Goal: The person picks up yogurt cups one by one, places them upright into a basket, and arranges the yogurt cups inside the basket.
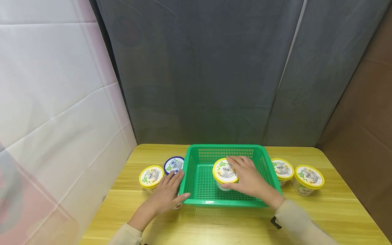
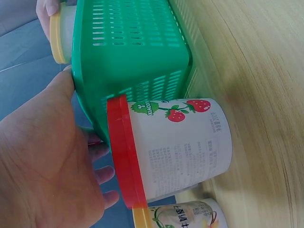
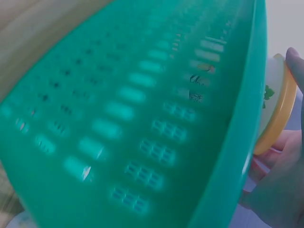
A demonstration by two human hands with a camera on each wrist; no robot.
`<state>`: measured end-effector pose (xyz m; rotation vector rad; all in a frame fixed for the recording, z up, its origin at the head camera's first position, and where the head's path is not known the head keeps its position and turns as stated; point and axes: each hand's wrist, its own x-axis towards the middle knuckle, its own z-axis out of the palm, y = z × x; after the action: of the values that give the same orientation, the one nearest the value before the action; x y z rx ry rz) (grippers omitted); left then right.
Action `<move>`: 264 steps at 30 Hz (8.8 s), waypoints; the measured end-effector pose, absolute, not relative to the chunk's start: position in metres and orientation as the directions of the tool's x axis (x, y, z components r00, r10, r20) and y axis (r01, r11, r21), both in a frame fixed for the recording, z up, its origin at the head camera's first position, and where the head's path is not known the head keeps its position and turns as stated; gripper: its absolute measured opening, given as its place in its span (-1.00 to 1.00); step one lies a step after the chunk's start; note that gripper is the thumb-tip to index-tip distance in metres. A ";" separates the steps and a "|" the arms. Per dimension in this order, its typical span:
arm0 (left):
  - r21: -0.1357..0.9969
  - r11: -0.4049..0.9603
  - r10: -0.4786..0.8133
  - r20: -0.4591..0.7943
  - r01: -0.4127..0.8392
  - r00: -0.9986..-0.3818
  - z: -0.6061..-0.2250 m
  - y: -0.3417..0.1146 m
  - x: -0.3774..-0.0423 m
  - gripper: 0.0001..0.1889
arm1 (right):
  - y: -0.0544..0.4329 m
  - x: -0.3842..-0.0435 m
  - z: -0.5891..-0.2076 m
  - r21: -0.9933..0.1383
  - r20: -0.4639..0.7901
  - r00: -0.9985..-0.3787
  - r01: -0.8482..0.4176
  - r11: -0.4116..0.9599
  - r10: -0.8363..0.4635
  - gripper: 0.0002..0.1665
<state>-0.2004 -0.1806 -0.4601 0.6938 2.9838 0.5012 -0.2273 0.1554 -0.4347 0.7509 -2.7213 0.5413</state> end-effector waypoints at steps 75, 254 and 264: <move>0.327 0.845 0.436 0.038 0.423 -0.899 -0.462 -0.179 -0.200 -0.13 | 0.063 -0.229 -0.466 -0.612 0.077 -0.868 -0.430 0.664 -0.491 0.20; 0.351 0.834 0.435 0.057 0.425 -0.899 -0.464 -0.180 -0.201 -0.13 | 0.332 -0.245 -0.488 -0.333 0.172 -0.976 -0.183 0.925 -0.131 0.09; 0.354 0.834 0.434 0.051 0.423 -0.899 -0.464 -0.180 -0.200 -0.14 | 0.332 -0.244 -0.486 -0.329 0.195 -0.973 -0.181 0.927 -0.121 0.11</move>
<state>-0.2000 -0.1798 -0.4637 0.6962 2.9791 0.5631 -0.2437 0.3316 -0.4856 0.2304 -2.9142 0.5213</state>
